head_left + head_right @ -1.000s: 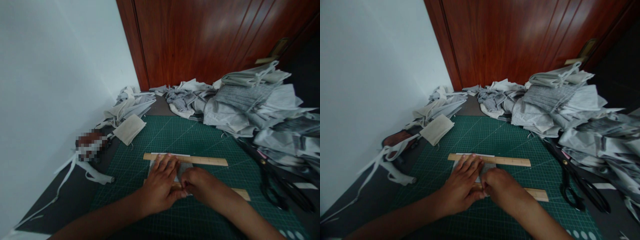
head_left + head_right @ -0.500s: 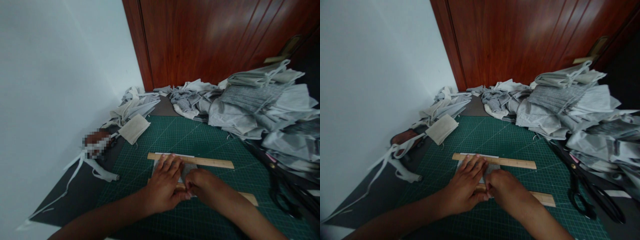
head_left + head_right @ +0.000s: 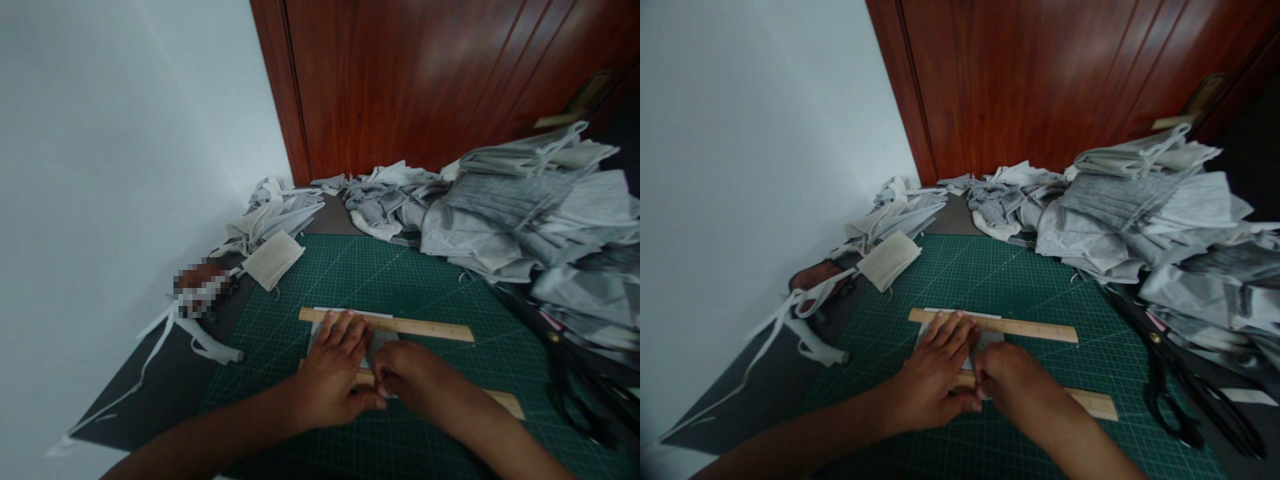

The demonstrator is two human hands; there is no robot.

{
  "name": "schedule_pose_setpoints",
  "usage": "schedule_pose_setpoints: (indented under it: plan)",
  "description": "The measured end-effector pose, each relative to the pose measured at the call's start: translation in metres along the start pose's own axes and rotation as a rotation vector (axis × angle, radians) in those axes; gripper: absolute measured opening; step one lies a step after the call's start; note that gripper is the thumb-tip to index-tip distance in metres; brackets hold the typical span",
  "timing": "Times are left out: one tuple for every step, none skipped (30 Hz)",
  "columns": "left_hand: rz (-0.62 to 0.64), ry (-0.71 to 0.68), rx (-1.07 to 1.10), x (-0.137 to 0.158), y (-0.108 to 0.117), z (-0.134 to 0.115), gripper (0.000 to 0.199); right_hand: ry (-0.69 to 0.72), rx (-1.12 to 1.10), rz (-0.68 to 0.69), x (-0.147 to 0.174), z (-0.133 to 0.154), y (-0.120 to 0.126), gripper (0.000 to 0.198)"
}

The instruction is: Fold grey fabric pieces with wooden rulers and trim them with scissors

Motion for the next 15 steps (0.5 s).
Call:
schedule_pose_setpoints:
  plan:
    - [-0.003,-0.003,0.002,0.000,-0.001,0.000,0.101,0.000,-0.002,0.000,0.000,0.000,0.000,0.015]
    - [-0.003,-0.003,0.001,0.000,-0.001,0.001,0.103,-0.002,0.000,-0.003,0.000,0.000,0.000,0.015]
    - [-0.002,-0.002,-0.001,0.000,-0.002,0.001,0.104,-0.003,0.003,-0.010,0.000,0.001,0.001,0.015]
    - [-0.004,0.000,-0.004,-0.001,-0.002,0.002,0.103,0.002,0.003,-0.024,0.001,0.002,0.003,0.015]
    - [-0.006,0.005,-0.007,-0.001,-0.003,0.002,0.102,0.010,0.001,-0.036,0.001,0.003,0.004,0.015]
    - [-0.009,0.012,-0.008,-0.002,-0.002,0.003,0.100,0.016,-0.003,-0.044,0.002,0.004,0.005,0.015]
    - [-0.013,0.021,-0.008,-0.003,-0.001,0.003,0.099,0.020,-0.012,-0.051,0.003,0.004,0.005,0.015]
    - [-0.017,0.029,-0.007,-0.004,0.000,0.004,0.099,0.028,-0.026,-0.057,0.003,0.005,0.006,0.014]
    - [-0.023,0.039,-0.004,-0.005,0.002,0.004,0.098,0.038,-0.037,-0.065,0.004,0.006,0.007,0.014]
    - [-0.027,0.049,0.001,-0.007,0.004,0.003,0.097,0.045,-0.044,-0.077,0.004,0.007,0.008,0.013]
    - [-0.028,0.058,0.007,-0.009,0.007,0.003,0.094,0.051,-0.045,-0.089,0.005,0.009,0.009,0.013]
    - [-0.030,0.065,0.015,-0.011,0.010,0.001,0.091,0.058,-0.039,-0.097,0.005,0.010,0.010,0.013]
    - [-0.030,0.072,0.022,-0.013,0.012,0.000,0.087,0.061,-0.028,-0.101,0.005,0.012,0.011,0.012]
    - [-0.030,0.080,0.027,-0.014,0.014,-0.001,0.084,0.058,-0.013,-0.104,0.006,0.014,0.012,0.012]
    - [-0.029,0.087,0.029,-0.016,0.016,-0.003,0.083,0.056,-0.005,-0.103,0.006,0.015,0.013,0.011]
Point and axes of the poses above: each hand's wrist, its own x-axis away from the middle knuckle, its own y-axis out of the back of the hand, z = x × y, the point moved 5 cm from there along -x, towards the middle knuckle, and after that the axes turned 9 degrees about -z, right-handed, at the moved point
